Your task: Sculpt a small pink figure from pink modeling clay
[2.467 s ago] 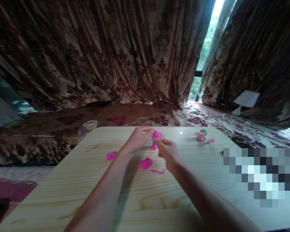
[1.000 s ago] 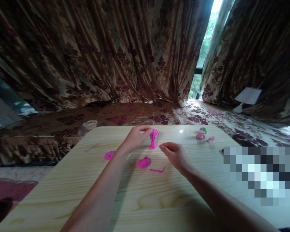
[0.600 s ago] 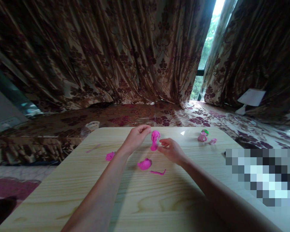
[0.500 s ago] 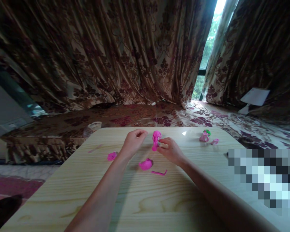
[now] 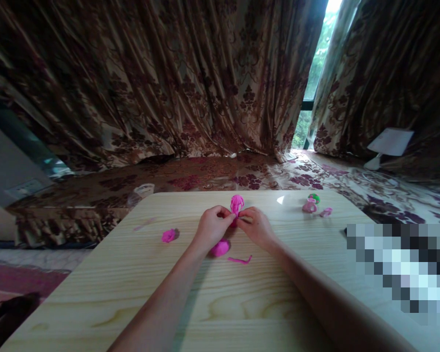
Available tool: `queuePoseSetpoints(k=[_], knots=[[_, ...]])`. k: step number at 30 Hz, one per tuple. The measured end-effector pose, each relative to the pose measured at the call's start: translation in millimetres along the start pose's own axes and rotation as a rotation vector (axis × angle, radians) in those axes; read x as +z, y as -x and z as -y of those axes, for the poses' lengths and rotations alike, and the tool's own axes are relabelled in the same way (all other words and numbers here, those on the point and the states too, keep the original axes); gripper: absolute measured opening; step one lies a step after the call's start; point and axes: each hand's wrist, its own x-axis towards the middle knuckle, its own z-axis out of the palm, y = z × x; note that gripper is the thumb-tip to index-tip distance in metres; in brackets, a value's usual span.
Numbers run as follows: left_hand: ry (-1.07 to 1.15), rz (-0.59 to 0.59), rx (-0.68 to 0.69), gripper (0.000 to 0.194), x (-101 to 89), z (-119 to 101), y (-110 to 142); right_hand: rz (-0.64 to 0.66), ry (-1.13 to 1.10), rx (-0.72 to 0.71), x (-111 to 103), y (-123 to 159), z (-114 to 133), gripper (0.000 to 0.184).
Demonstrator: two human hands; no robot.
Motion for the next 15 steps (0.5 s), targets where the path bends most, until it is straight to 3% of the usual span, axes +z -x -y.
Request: queuePoseSetpoints(k=[15], knots=[[-0.071, 0.024, 0.033, 0.011, -8.6, -7.4, 8.5, 0.011, 0.002, 0.003, -1.4, 0.6, 2.2, 0.017]])
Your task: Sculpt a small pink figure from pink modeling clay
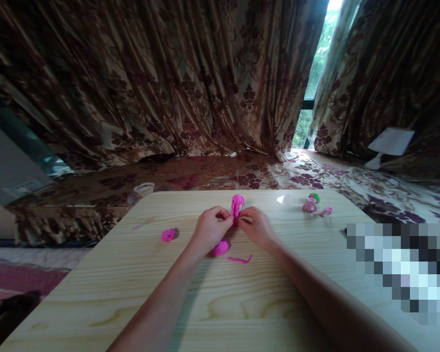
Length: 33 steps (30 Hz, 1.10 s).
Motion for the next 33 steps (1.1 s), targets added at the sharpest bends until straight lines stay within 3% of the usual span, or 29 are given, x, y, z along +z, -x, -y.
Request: queuePoseSetpoints(k=[13, 22, 29, 33], knots=[[0.067, 0.101, -0.041, 0.011, -6.5, 4.4, 0.4, 0.015, -0.019, -0.018, -1.3, 3.3, -1.0, 0.017], [0.143, 0.104, -0.114, 0.018, -5.5, 11.0, 0.5, 0.004, -0.018, -0.021, -0.6, 4.3, -0.6, 0.016], [0.252, 0.139, -0.153, 0.021, -5.7, 4.3, 1.1, 0.011, -0.025, -0.026, -1.3, 4.7, -1.5, 0.016], [0.226, 0.138, -0.108, 0.017, -7.6, 0.4, 0.7, 0.012, -0.023, -0.023, -1.6, 4.7, -1.6, 0.016]])
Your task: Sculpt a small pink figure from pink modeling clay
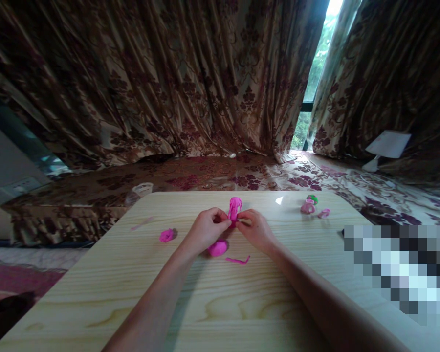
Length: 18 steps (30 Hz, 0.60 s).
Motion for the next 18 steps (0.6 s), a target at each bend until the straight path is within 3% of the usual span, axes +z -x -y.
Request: queuePoseSetpoints(k=[6, 18], knots=[[-0.1, -0.052, 0.027, 0.015, -0.9, -5.2, 1.0, 0.001, 0.004, -0.009, 0.4, 0.0, -0.1, 0.016], [-0.017, -0.158, 0.019, 0.01, 4.2, -3.0, 0.1, 0.0, -0.003, -0.003, 2.3, 0.2, -0.1, 0.016]])
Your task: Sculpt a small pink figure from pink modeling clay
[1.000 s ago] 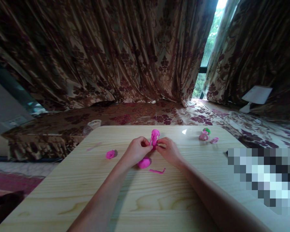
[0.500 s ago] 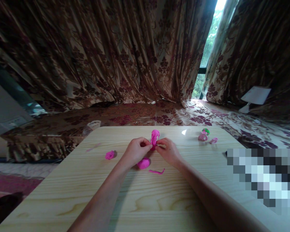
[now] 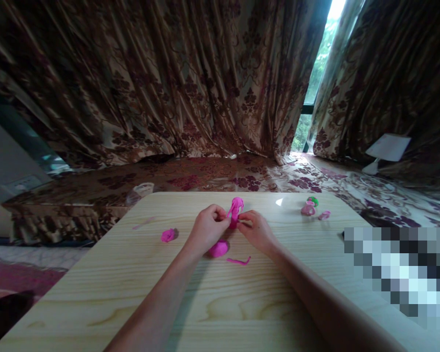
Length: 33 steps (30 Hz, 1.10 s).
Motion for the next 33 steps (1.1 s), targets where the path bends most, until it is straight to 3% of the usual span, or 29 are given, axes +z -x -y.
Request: queuePoseSetpoints(k=[4, 6, 9, 12, 18, 33], knots=[[0.059, 0.058, -0.063, 0.029, -3.7, -3.2, 0.7, -0.022, -0.029, -0.017, -9.3, 1.1, 3.1, 0.019], [0.069, 0.098, -0.061, 0.026, -5.4, -2.3, -0.3, -0.091, 0.0, -0.064, -22.8, 1.7, 11.7, 0.021], [0.076, 0.127, -0.017, 0.01, -7.5, 1.1, -2.8, -0.179, 0.114, -0.215, -46.2, 1.3, 34.5, 0.022], [0.108, 0.147, -0.006, 0.012, -9.5, 4.2, -5.1, -0.103, 0.243, -0.397, -59.5, -2.9, 58.1, 0.025], [0.181, 0.192, 0.001, 0.017, -12.4, 7.9, -7.0, 0.058, 0.439, -0.584, -52.9, -18.5, 72.9, 0.019], [0.285, 0.183, -0.092, 0.02, -15.5, 0.5, -4.9, 0.117, 0.478, -0.639, -48.9, -32.1, 68.8, 0.013]])
